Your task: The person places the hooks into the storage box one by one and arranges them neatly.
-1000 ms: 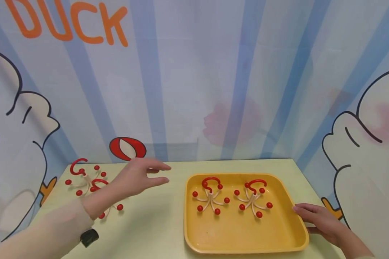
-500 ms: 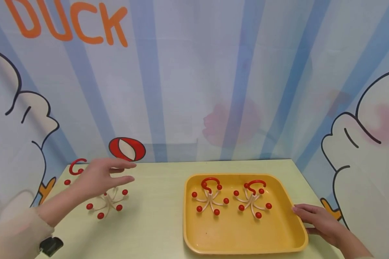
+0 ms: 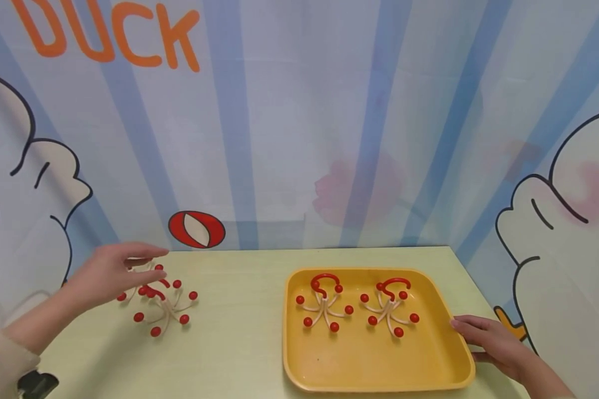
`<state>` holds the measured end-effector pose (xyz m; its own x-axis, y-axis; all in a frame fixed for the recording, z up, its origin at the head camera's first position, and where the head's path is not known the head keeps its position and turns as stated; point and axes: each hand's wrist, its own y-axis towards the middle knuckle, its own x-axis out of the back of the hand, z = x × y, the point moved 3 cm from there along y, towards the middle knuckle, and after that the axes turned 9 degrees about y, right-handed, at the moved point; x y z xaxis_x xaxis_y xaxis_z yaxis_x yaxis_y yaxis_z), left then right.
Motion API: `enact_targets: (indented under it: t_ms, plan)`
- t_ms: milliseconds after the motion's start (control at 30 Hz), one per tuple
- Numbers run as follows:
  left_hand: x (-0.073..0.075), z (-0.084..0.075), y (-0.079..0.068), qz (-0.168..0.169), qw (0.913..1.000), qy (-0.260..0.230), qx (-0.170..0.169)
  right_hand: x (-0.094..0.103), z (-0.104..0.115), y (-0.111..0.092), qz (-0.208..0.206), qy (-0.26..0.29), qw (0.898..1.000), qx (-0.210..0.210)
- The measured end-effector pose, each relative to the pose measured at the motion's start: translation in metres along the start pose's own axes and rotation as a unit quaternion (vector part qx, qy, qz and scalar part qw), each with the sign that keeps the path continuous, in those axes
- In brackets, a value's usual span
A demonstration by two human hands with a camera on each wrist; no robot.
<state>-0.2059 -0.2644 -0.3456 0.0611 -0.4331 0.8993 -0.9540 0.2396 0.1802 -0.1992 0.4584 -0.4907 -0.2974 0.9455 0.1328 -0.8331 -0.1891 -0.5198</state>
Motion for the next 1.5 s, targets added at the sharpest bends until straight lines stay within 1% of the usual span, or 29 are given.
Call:
enact_targets:
  t_ms: [233, 400, 567, 700, 933, 1167, 1400, 1500]
  plan:
    - [-0.002, 0.022, -0.005, 0.006, 0.9997, -0.006, 0.021, 0.001, -0.001, -0.001, -0.003, 0.006, 1.0, 0.0]
    - [-0.005, 0.034, -0.008, 0.0, 0.9998, 0.007, 0.02, 0.001, 0.0, -0.001, 0.002, 0.009, 1.0, 0.002]
    - [-0.009, 0.043, -0.01, 0.006, 0.9997, 0.014, 0.02, 0.001, -0.001, -0.002, 0.007, 0.013, 1.0, 0.003]
    - [-0.014, 0.05, -0.012, 0.011, 0.9995, 0.018, 0.023, 0.001, -0.001, -0.001, 0.003, 0.013, 1.0, 0.002]
    - [-0.026, 0.06, -0.014, 0.01, 0.9994, 0.011, 0.031, 0.0, -0.001, -0.002, 0.003, 0.01, 1.0, 0.003]
    - [-0.036, 0.067, -0.013, 0.003, 0.9988, -0.004, 0.048, -0.001, -0.001, -0.001, -0.01, 0.002, 1.0, -0.001]
    - [-0.042, 0.071, -0.012, -0.013, 0.998, 0.002, 0.061, 0.0, 0.0, -0.001, -0.007, -0.002, 1.0, 0.004]
    - [-0.044, 0.071, -0.011, -0.026, 0.9981, 0.004, 0.056, 0.0, 0.0, -0.001, -0.006, -0.003, 1.0, 0.006]
